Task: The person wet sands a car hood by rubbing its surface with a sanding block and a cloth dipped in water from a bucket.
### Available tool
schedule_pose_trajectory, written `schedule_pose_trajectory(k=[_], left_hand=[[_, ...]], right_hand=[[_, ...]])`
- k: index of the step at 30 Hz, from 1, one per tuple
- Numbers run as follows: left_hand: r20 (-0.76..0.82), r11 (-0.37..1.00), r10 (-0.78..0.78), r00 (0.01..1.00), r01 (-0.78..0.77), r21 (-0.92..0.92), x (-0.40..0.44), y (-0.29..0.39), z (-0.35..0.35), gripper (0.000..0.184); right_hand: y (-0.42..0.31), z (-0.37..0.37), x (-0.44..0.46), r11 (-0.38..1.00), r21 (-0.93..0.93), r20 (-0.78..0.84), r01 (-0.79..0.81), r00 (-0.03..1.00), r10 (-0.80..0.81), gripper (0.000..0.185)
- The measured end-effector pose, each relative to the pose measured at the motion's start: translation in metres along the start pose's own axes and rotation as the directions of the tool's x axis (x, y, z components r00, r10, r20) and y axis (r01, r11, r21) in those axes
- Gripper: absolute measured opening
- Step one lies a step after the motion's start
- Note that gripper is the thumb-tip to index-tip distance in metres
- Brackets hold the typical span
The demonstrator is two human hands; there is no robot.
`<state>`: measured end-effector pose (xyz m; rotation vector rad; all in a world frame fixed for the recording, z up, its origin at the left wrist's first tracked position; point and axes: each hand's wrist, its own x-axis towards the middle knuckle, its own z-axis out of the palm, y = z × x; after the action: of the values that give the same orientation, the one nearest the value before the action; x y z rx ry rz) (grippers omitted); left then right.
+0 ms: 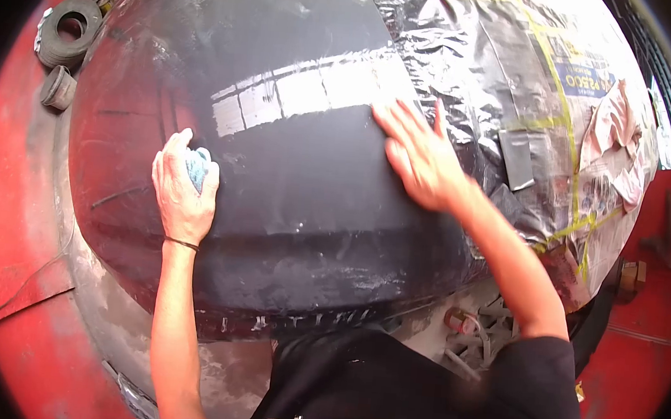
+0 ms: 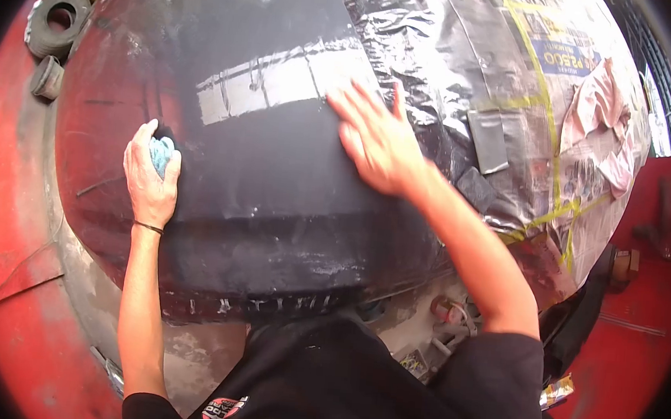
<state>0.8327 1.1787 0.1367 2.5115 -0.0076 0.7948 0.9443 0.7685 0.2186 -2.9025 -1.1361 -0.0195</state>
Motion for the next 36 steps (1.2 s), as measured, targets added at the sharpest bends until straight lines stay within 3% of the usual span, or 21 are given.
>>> schedule_pose_trajectory(k=[2,5,8,10,12,14,16,18,19,20,21,23,24,26,28,30,32,33,34,35,36], left_hand=[[-0.023,1.000,0.001,1.000,-0.001,-0.001,0.001,0.003,0.002,0.061],[-0.039,1.000,-0.004,0.999,0.002,-0.031,0.001,0.002,0.005,0.060],[-0.075,0.983,0.004,0.997,-0.018,-0.181,0.003,0.007,-0.002,0.050],[-0.149,0.974,0.059,0.987,-0.090,-0.207,0.000,0.007,-0.005,0.047],[-0.260,0.980,0.004,0.966,-0.054,-0.189,0.001,0.014,-0.005,0.039],[-0.216,0.964,-0.098,0.971,0.039,-0.264,0.010,0.037,-0.009,0.032],[-0.102,0.952,-0.041,0.994,0.008,-0.305,0.019,0.059,-0.003,0.026],[-0.007,0.940,0.090,0.996,-0.087,-0.329,0.032,0.081,0.015,0.018],[-0.043,0.929,0.182,0.982,-0.186,-0.319,0.044,0.096,0.023,0.016],[-0.071,0.910,0.273,0.959,-0.282,-0.305,0.058,0.111,0.031,0.018],[-0.028,0.931,0.243,0.970,-0.241,-0.275,0.075,0.124,0.038,0.021],[0.080,0.963,0.196,0.977,-0.177,-0.201,0.103,0.146,0.055,0.030],[0.137,0.975,0.184,0.973,-0.163,-0.151,0.115,0.152,0.060,0.034],[0.152,0.979,0.152,0.977,-0.128,-0.160,0.124,0.157,0.060,0.034],[0.115,0.977,0.127,0.985,-0.104,-0.185,0.128,0.146,0.057,0.034],[0.040,0.971,0.091,0.995,-0.079,-0.227,0.116,0.125,0.056,0.033],[-0.094,0.968,-0.075,0.993,0.049,-0.246,0.096,0.081,0.040,0.024],[-0.175,0.980,-0.139,0.975,0.110,-0.167,0.084,0.055,0.026,0.020],[-0.281,0.963,-0.221,0.934,0.163,-0.215,0.072,0.020,0.021,0.020],[-0.372,0.951,-0.280,0.885,0.202,-0.236,0.061,-0.009,0.003,0.022],[-0.336,0.917,-0.386,0.859,0.319,-0.238,0.045,-0.041,-0.013,0.028]], right_hand=[[-0.020,-0.013,-0.057,0.999,0.035,0.120,0.038,0.992,-0.042,0.063],[-0.019,-0.019,-0.051,0.997,0.020,0.190,0.073,0.979,-0.076,0.063],[0.004,-0.003,0.066,0.995,-0.003,0.041,0.101,0.994,-0.100,0.059],[0.004,0.015,0.145,0.998,-0.066,-0.096,-0.006,0.995,-0.001,0.060],[-0.013,0.028,0.158,0.989,-0.128,-0.218,-0.076,0.975,0.047,0.061],[-0.052,0.034,0.112,0.999,-0.035,-0.186,-0.040,0.982,0.033,0.063],[-0.089,0.021,0.048,0.997,0.025,0.000,0.077,0.997,-0.077,0.064],[-0.108,0.013,0.011,0.970,0.037,0.058,0.240,0.969,-0.242,0.065],[-0.102,0.018,0.017,0.972,-0.028,0.098,0.232,0.969,-0.228,0.062],[-0.097,0.006,0.041,0.988,-0.015,0.290,0.155,0.946,-0.144,0.059],[-0.084,0.015,0.068,0.977,0.037,0.079,0.209,0.974,-0.211,0.047],[-0.052,0.066,0.108,0.941,0.307,0.012,0.144,0.988,-0.155,0.038],[-0.044,0.089,0.121,0.871,0.492,0.171,-0.011,0.982,-0.084,0.040],[-0.122,0.023,0.082,0.966,0.216,-0.044,0.140,0.990,-0.134,0.061],[-0.166,0.032,0.043,0.950,0.030,-0.151,0.310,0.941,-0.302,0.055],[-0.171,0.034,0.027,0.942,0.031,0.112,0.333,0.936,-0.334,0.063],[-0.153,0.032,0.076,0.964,0.002,0.075,0.268,0.961,-0.267,0.059],[-0.143,0.025,0.115,0.946,-0.168,0.160,0.277,0.955,-0.251,0.059],[-0.132,0.033,0.146,0.968,-0.056,-0.005,0.243,0.970,-0.244,0.060],[-0.129,0.032,0.176,0.978,-0.010,-0.039,0.210,0.977,-0.210,0.060],[-0.131,0.033,0.196,0.986,0.021,-0.050,0.166,0.985,-0.165,0.060]])
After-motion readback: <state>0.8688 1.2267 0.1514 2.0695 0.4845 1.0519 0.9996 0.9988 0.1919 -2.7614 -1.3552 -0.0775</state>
